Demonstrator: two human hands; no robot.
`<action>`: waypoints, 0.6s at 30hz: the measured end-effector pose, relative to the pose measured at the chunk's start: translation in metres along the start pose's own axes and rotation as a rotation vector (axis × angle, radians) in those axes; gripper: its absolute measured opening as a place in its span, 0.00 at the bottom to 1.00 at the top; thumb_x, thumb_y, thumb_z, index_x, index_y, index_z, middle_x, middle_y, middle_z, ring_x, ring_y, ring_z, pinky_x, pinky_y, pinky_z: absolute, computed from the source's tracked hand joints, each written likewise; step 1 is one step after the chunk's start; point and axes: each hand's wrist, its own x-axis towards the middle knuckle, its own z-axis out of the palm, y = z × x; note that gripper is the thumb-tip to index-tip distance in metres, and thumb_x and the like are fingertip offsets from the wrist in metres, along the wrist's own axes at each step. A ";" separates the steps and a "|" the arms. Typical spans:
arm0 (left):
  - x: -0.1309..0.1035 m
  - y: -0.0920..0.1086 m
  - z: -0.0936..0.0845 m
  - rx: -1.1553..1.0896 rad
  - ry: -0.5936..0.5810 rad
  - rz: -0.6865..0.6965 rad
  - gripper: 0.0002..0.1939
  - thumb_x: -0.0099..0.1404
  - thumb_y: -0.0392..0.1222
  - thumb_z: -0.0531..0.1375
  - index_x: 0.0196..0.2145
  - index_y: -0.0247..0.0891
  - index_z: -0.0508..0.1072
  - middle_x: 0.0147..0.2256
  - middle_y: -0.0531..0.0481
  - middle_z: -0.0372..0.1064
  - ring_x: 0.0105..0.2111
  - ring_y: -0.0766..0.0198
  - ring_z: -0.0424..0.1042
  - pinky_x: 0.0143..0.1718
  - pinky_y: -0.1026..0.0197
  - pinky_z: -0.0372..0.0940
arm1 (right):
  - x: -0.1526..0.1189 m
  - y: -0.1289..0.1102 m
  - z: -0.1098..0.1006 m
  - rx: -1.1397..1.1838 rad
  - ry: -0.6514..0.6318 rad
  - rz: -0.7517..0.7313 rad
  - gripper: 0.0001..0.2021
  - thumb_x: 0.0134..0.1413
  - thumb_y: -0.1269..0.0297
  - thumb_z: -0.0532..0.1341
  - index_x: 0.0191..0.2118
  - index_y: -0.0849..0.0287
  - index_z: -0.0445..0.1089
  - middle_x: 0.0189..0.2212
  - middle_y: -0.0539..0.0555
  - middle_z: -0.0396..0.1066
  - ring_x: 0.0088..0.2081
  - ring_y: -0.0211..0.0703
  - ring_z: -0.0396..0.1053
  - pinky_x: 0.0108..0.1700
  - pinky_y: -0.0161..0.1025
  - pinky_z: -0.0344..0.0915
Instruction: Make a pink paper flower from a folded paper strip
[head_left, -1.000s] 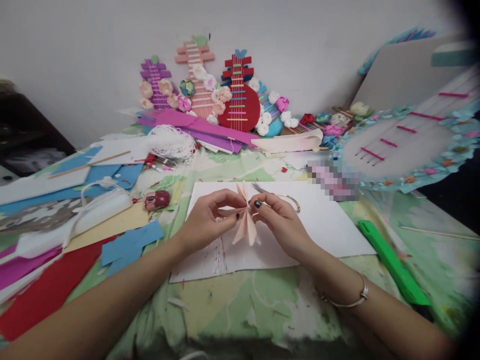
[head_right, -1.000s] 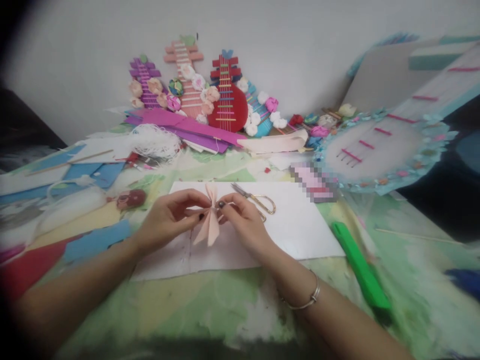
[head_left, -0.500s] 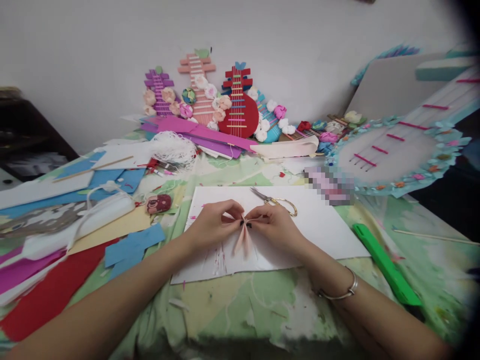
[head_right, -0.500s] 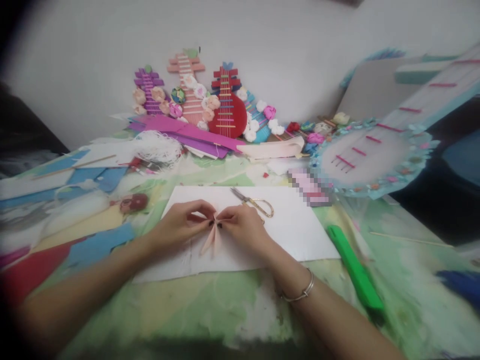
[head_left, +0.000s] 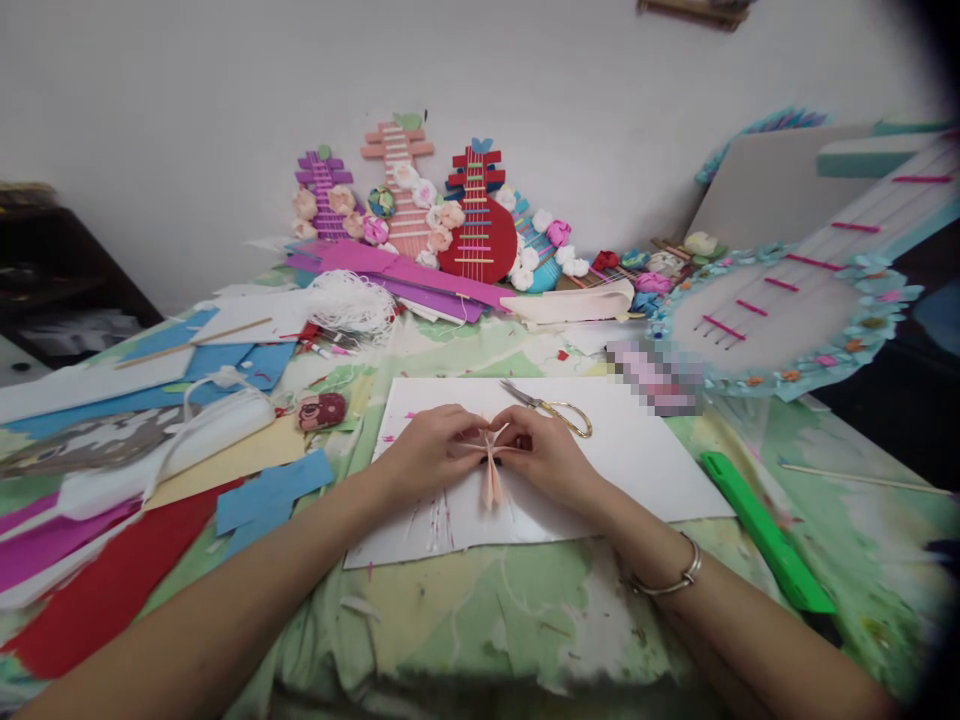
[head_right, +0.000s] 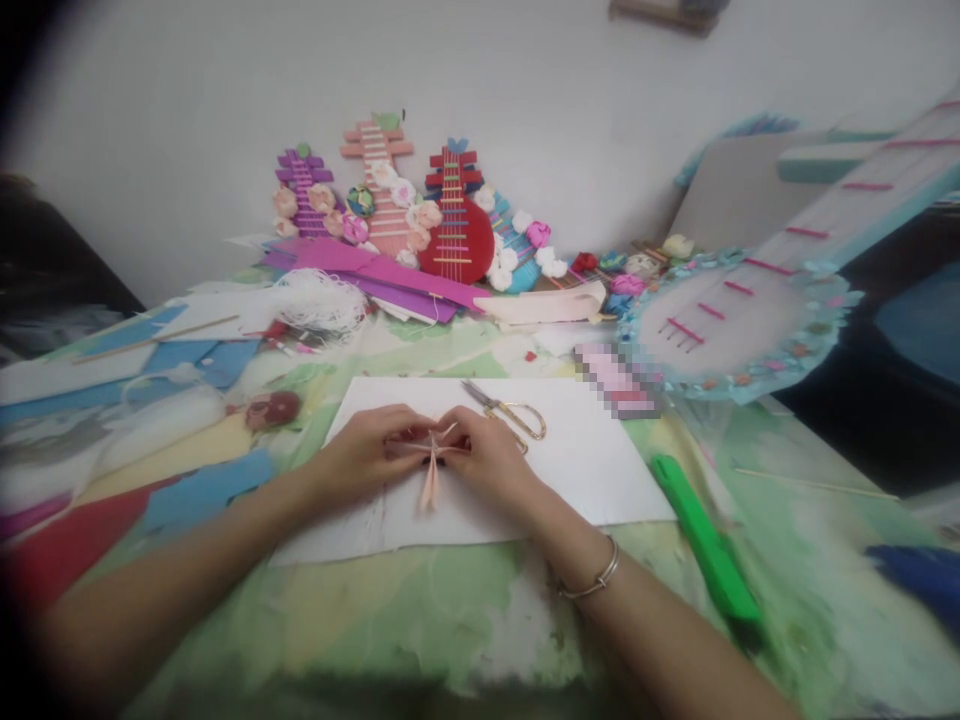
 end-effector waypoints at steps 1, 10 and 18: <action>0.000 0.000 0.000 0.009 0.002 -0.006 0.08 0.57 0.38 0.57 0.34 0.36 0.73 0.30 0.47 0.71 0.31 0.63 0.69 0.33 0.62 0.63 | 0.000 0.000 0.000 0.004 -0.005 -0.002 0.08 0.47 0.70 0.61 0.36 0.57 0.66 0.28 0.50 0.74 0.30 0.38 0.70 0.32 0.35 0.62; 0.000 -0.004 0.003 -0.009 0.034 -0.052 0.06 0.56 0.40 0.59 0.32 0.37 0.69 0.30 0.49 0.70 0.31 0.63 0.68 0.32 0.62 0.62 | 0.001 0.001 0.001 -0.057 -0.037 -0.039 0.11 0.47 0.73 0.60 0.39 0.56 0.67 0.28 0.49 0.73 0.29 0.36 0.68 0.31 0.32 0.60; 0.002 -0.005 0.003 0.026 -0.011 -0.071 0.06 0.56 0.39 0.59 0.33 0.37 0.71 0.28 0.50 0.70 0.31 0.62 0.67 0.33 0.61 0.60 | 0.002 -0.001 -0.001 -0.131 -0.068 -0.076 0.09 0.49 0.73 0.59 0.38 0.56 0.69 0.26 0.48 0.71 0.26 0.33 0.65 0.29 0.31 0.57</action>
